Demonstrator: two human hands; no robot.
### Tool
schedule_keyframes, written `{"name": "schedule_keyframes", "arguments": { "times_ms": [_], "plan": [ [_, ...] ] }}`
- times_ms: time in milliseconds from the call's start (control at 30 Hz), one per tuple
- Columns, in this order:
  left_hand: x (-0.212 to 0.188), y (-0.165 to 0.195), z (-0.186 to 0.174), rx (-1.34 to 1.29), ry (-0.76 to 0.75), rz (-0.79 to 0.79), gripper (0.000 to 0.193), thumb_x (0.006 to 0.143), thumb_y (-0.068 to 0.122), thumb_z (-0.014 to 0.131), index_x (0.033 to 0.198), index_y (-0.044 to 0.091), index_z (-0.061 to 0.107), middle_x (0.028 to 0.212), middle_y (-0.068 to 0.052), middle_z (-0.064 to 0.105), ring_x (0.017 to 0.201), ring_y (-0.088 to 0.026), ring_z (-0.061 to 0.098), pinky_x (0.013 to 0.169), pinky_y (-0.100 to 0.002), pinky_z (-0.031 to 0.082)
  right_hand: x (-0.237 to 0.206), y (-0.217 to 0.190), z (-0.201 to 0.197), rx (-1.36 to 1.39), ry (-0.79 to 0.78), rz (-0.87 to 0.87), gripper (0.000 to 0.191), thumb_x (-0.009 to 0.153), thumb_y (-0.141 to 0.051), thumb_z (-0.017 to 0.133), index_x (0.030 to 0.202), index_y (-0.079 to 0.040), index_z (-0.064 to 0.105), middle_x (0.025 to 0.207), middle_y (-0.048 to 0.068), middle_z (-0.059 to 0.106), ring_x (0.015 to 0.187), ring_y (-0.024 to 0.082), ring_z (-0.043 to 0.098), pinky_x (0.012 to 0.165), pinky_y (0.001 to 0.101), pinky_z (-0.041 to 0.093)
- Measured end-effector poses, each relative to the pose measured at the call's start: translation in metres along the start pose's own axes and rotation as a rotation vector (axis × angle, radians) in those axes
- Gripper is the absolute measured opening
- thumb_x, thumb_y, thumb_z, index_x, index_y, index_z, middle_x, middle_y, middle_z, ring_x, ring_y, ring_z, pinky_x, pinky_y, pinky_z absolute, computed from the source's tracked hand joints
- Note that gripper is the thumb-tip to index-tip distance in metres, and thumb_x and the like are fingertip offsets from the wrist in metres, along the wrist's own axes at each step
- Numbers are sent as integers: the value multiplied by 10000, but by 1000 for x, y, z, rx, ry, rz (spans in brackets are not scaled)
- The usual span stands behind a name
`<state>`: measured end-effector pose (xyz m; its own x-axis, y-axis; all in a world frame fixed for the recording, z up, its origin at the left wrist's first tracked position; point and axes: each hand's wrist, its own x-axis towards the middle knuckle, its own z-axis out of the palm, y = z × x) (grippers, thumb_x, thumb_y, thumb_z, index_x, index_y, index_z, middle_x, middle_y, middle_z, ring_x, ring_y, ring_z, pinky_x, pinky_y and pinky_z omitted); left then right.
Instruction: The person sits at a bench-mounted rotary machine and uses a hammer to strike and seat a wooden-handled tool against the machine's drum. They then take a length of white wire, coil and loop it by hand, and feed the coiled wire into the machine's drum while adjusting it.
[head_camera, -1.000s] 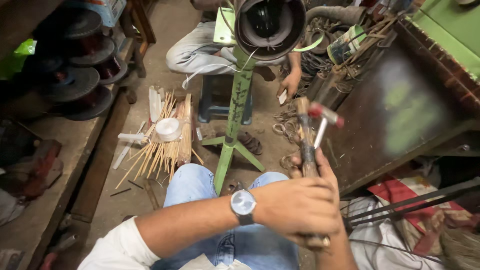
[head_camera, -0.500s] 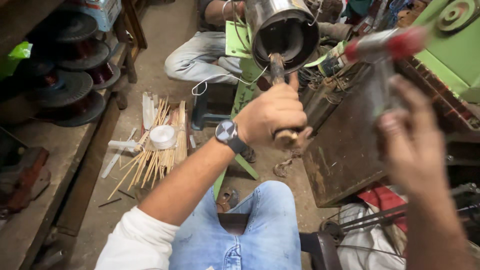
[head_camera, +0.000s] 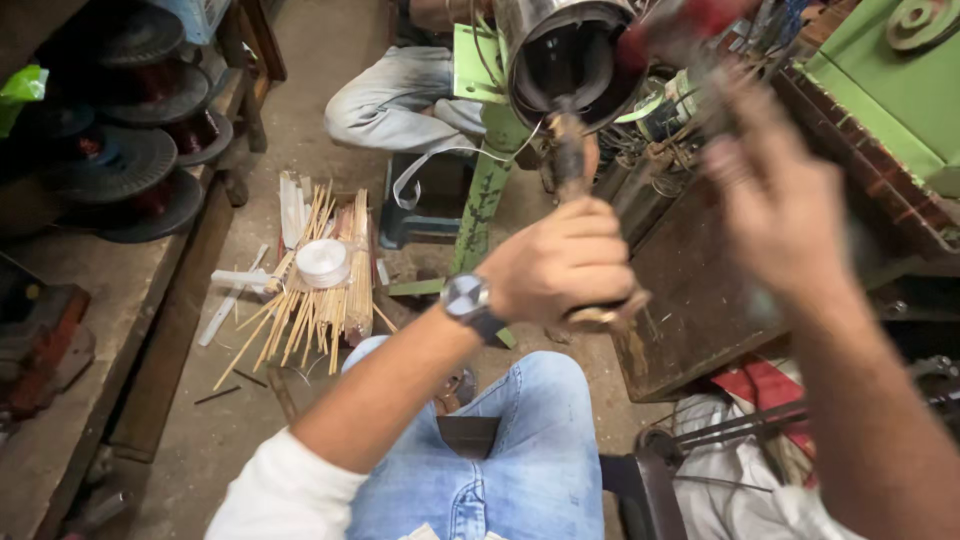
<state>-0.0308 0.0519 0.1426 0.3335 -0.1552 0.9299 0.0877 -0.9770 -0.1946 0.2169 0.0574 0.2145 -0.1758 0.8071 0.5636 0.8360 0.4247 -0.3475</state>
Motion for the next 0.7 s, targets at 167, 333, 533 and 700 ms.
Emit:
{"name": "schedule_keyframes", "arguments": {
  "times_ms": [167,333,533,700],
  "plan": [
    [15,-2,53,20,297,-100,210,854,55,802,780,85,607,783,-49,569,793,-260,593,820,-412,488,28,-1,-32,-236,278,-479,522,1119,-183,489,1622,-72,408,1096,295,607,895,330,599,773,483,485],
    [12,2,74,55,290,-161,240,826,53,833,743,98,612,752,-49,570,770,-260,570,778,-419,449,32,-21,-11,-651,-557,-119,774,915,-231,614,1651,-370,417,968,227,726,735,362,682,681,470,547],
    [4,25,64,7,118,-38,170,871,265,761,926,113,710,880,-41,630,931,-275,623,973,-427,475,-28,-9,8,234,-229,-185,534,1085,-286,537,1595,-151,449,1276,186,677,1041,296,672,852,372,558],
    [8,71,82,-170,-355,33,469,867,298,701,1289,112,613,1278,-94,630,1260,-287,602,1162,-450,429,-111,54,63,1656,-234,676,601,1042,-437,531,1511,-78,420,1166,167,614,960,217,680,768,321,588]
  ]
}}
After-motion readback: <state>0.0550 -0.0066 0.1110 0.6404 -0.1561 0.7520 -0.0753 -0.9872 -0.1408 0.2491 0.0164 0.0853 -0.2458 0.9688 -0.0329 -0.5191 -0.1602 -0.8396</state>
